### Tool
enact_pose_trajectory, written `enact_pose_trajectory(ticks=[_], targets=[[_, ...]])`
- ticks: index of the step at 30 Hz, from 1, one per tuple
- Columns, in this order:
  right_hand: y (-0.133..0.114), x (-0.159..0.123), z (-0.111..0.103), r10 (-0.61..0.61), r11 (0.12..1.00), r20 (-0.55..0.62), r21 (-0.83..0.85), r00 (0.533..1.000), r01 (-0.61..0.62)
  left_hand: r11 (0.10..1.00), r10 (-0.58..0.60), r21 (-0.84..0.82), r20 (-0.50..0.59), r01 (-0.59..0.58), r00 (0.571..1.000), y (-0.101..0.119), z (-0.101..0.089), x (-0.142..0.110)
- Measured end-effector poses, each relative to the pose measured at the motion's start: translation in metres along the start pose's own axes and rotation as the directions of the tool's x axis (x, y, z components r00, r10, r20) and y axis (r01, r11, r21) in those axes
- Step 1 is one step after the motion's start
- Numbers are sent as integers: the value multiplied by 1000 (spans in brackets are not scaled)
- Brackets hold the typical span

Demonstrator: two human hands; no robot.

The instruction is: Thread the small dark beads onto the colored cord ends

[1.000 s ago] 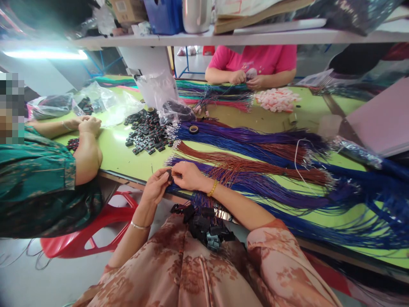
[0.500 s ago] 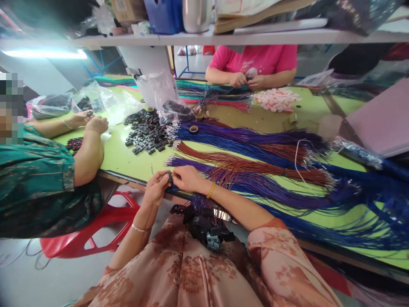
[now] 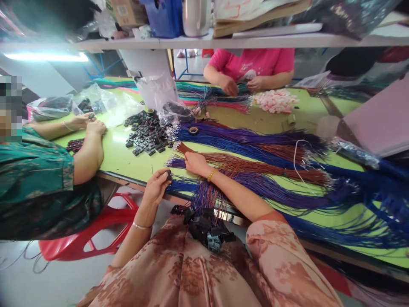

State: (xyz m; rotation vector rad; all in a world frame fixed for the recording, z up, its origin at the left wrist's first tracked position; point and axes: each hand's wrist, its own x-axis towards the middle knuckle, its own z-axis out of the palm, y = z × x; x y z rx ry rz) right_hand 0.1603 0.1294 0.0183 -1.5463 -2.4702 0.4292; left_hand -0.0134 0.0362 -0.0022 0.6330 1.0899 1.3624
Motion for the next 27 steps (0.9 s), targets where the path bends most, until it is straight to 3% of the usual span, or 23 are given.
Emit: enact_pose_trajectory(ticks=[5,9,13,16,21,27], targets=[[-10,3,-8,-64,975,-96,208,993,83,1000,-2,-18,1,2,1000,-1,1,1],[-28,10,-13,-165,839,-201,486,966,244,998,-6,-59,15,7,1000,-2,3,1],[-39,7,-15,-154,712,-244,644,957,279,994,-18,-105,30,21,999,0,6,-2],[-38,-7,-15,-149,706,-251,650,956,281,989,-34,-142,42,40,999,1,9,-3],[-33,-32,-13,-145,793,-271,543,952,276,975,-58,-210,80,74,995,-1,11,-1],[-28,-41,-1,-202,846,-303,425,931,322,971,-66,-219,124,92,990,-5,7,4]])
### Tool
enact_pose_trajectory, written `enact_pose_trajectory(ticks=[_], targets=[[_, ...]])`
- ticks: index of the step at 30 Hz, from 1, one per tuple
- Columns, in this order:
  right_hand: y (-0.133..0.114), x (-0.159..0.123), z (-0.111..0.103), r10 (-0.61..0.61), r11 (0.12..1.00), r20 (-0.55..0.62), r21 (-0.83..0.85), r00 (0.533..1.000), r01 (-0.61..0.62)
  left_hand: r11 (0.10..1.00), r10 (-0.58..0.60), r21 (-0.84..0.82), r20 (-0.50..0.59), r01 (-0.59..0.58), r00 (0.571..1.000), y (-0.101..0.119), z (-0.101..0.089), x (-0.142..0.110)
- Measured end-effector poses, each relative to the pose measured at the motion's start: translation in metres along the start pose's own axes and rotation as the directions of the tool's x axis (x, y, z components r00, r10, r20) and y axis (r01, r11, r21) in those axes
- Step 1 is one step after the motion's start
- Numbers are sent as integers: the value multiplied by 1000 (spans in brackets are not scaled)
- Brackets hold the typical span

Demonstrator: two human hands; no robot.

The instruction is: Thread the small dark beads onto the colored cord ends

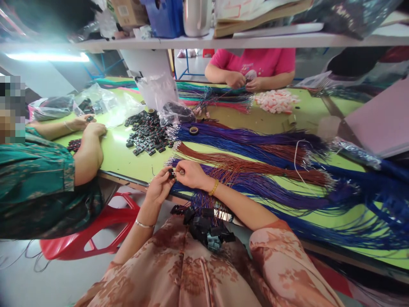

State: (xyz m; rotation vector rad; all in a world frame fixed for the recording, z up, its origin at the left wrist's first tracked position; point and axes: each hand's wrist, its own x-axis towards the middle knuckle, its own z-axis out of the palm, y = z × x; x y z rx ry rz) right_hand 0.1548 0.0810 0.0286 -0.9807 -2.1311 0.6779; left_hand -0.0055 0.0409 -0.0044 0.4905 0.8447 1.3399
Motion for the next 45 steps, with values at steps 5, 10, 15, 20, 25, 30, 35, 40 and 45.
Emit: enact_pose_trajectory(ticks=[5,10,15,20,25,30,35,40,45], targets=[[2,-3,1,-70,996,23,-59,997,71,1000,-4,14,-6,4,1000,1,0,0],[2,-3,1,-186,965,55,-175,981,193,1000,-11,9,4,11,1000,1,-1,0],[4,-4,5,-253,925,83,-271,964,266,1000,0,15,6,0,1000,0,-2,0],[7,-5,10,-248,915,120,-298,961,273,997,39,69,-32,-36,999,-7,-1,0],[8,-6,10,-181,945,121,-255,976,206,994,76,80,-95,-68,993,-12,1,3],[6,-9,9,-111,952,128,-271,986,142,990,99,113,-114,-86,988,-14,5,3],[11,0,2,-12,994,156,-105,988,29,991,91,111,-118,-78,989,-15,5,5],[37,48,-8,183,972,81,-162,980,-168,994,87,81,-118,-78,989,-16,2,9],[52,85,3,380,859,181,-432,907,-274,994,66,95,-118,-55,991,-15,2,9]])
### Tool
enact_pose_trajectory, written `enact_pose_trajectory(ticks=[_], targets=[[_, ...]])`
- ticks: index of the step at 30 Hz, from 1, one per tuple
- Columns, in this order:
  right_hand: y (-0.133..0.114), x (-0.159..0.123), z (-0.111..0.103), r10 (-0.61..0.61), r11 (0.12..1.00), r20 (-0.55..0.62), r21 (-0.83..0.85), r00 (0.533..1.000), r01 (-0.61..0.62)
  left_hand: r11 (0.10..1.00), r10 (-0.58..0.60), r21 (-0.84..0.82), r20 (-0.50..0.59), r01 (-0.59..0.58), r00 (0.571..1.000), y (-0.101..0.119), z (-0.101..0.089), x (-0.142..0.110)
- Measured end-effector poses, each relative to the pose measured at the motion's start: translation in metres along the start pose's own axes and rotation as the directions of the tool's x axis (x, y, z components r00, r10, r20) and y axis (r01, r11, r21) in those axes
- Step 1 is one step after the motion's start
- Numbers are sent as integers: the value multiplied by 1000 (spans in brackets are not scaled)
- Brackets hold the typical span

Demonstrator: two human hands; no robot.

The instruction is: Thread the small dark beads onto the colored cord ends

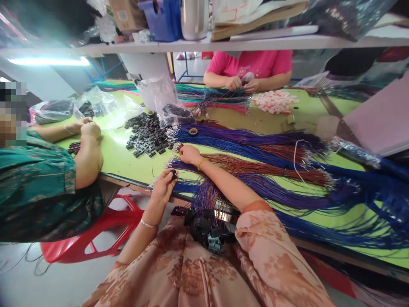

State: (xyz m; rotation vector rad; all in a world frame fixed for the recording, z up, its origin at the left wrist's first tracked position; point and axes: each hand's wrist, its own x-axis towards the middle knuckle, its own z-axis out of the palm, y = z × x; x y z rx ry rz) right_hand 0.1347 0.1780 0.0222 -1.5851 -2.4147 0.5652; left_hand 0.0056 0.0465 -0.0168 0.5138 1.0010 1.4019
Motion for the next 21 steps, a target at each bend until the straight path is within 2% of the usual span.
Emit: enact_pose_trajectory(ticks=[4,12,16,21], targets=[[-8,5,6,62,994,29,-94,998,-59,1000,-11,13,16,10,1000,1,0,-1],[-1,6,0,-13,998,-29,-66,1000,11,1000,-16,10,27,16,1000,1,0,-1],[2,4,-3,-93,992,19,-82,995,95,1000,-15,9,23,14,1000,1,0,-2],[-1,6,3,-58,982,51,-176,997,66,1000,-9,22,36,8,999,0,0,-1]])
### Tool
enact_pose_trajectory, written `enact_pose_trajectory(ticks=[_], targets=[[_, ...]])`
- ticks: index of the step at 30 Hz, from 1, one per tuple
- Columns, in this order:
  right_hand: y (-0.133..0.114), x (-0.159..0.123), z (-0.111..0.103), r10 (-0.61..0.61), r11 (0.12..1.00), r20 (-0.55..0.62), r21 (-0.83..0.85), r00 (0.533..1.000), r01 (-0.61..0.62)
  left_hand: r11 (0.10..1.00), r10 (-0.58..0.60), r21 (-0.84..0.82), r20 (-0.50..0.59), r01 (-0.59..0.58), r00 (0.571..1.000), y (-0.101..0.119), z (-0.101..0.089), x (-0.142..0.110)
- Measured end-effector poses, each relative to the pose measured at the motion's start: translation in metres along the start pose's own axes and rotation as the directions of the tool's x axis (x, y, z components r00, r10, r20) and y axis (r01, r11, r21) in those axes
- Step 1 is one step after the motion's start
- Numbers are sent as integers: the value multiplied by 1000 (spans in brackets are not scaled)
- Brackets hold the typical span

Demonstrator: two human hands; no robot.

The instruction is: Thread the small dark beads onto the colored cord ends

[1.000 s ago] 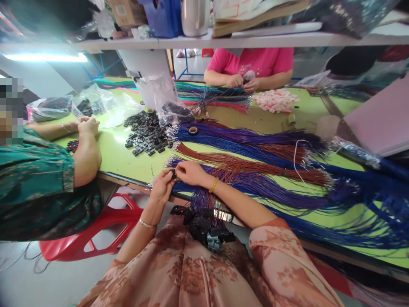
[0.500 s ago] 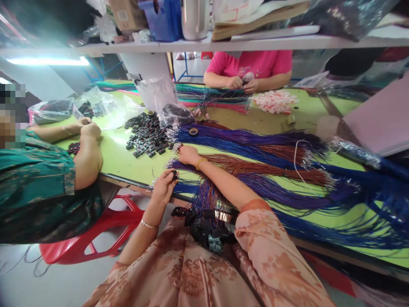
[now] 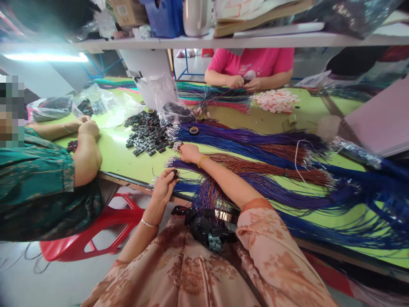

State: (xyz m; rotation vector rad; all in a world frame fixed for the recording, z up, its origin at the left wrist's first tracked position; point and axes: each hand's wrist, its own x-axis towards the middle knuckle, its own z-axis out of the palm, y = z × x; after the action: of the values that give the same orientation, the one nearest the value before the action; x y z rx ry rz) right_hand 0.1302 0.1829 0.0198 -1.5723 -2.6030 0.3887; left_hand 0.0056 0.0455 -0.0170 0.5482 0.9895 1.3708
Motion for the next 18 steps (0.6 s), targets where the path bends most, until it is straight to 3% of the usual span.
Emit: enact_pose_trajectory(ticks=[5,11,13,15,18], targets=[[7,8,-2,27,1000,-6,2,1000,-27,1000,5,-1,-3,-5,1000,0,1,-1],[34,15,-7,60,998,-60,36,996,-58,1000,6,3,-3,-6,1000,0,1,-2],[42,17,-8,84,986,-128,153,988,-64,1000,7,7,-4,-7,1000,-1,0,-1],[47,19,-9,149,925,-182,374,972,-72,1000,9,11,-7,-9,1000,-1,1,-1],[47,22,-11,254,705,-166,706,953,-65,1000,11,14,-13,-11,1000,-2,1,-1]])
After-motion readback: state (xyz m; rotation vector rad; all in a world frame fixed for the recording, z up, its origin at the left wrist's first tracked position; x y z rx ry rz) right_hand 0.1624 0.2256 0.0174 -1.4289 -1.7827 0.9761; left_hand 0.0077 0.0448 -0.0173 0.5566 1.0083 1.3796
